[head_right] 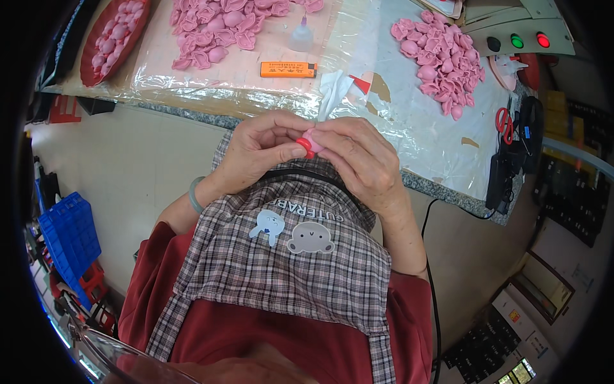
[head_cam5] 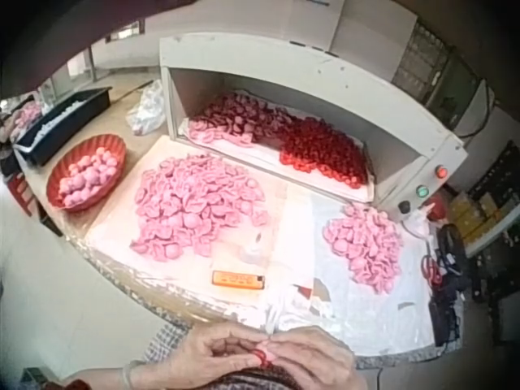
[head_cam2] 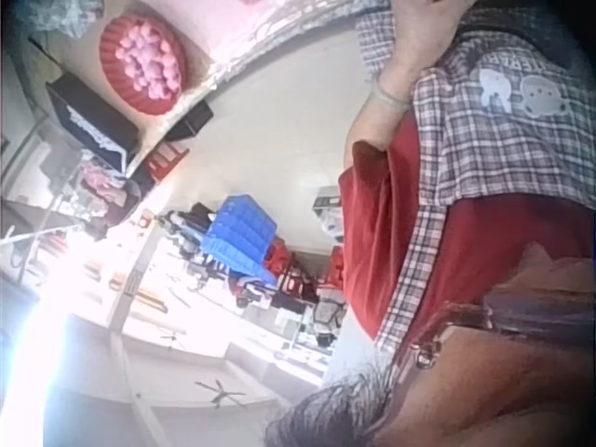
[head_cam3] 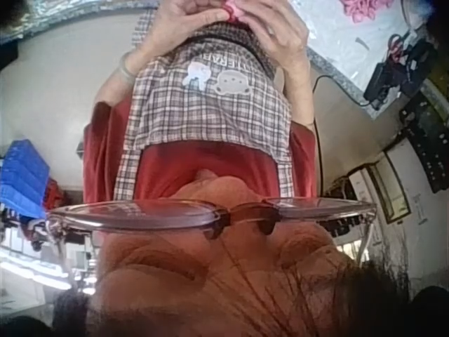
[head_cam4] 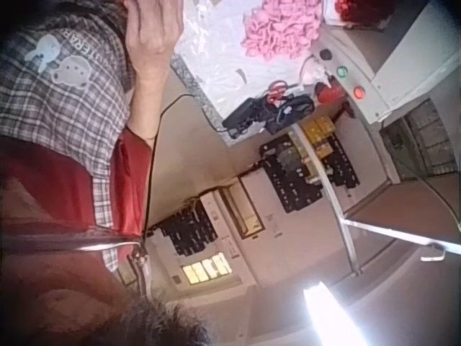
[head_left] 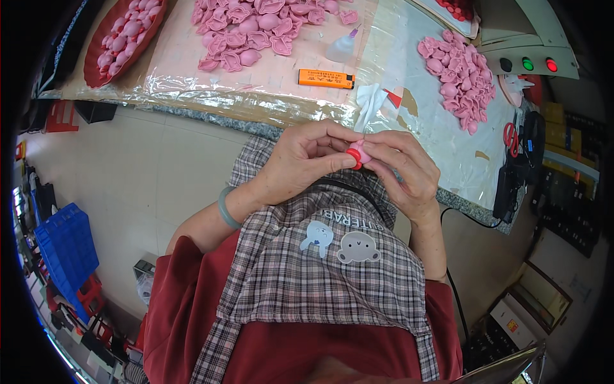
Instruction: The person is applying glue to pink plastic toy components and assembling them at a factory workbench.
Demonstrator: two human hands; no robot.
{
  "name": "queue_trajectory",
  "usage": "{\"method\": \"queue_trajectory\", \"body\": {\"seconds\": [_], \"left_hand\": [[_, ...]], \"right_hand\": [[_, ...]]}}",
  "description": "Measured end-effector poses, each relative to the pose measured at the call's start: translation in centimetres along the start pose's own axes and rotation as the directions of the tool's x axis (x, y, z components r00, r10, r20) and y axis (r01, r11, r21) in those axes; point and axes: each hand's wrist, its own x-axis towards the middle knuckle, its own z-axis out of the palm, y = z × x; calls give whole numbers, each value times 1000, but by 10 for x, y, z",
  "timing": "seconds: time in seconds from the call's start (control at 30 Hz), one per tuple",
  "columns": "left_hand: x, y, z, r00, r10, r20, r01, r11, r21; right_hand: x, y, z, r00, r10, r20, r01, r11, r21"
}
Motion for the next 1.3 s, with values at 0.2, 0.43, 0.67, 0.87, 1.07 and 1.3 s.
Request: {"method": "queue_trajectory", "body": {"seconds": [0.2,0.43,0.67,0.87,1.07,1.3], "left_hand": [[-2,5,1,999,-46,-18,47,998,49],[-1,1,0,999,-11,-41,9,999,-44],[3,1,-2,997,-40,-61,30,987,-155],[1,0,-4,998,-18,-57,11,992,-124],[1,1,-3,997,10,-79,-16,997,-73],[0,7,-3,996,-60,-61,54,994,-100]], "right_hand": [[0,1,1,1000,3,0,-3,1000,-31],[1,0,-2,980,195,30,-197,979,62],[-4,4,0,938,344,41,-343,905,251],[-1,-4,-2,950,311,34,-312,938,148],[0,-4,-1,945,324,48,-327,938,118],[-6,3,5,920,382,85,-389,873,295]]}}
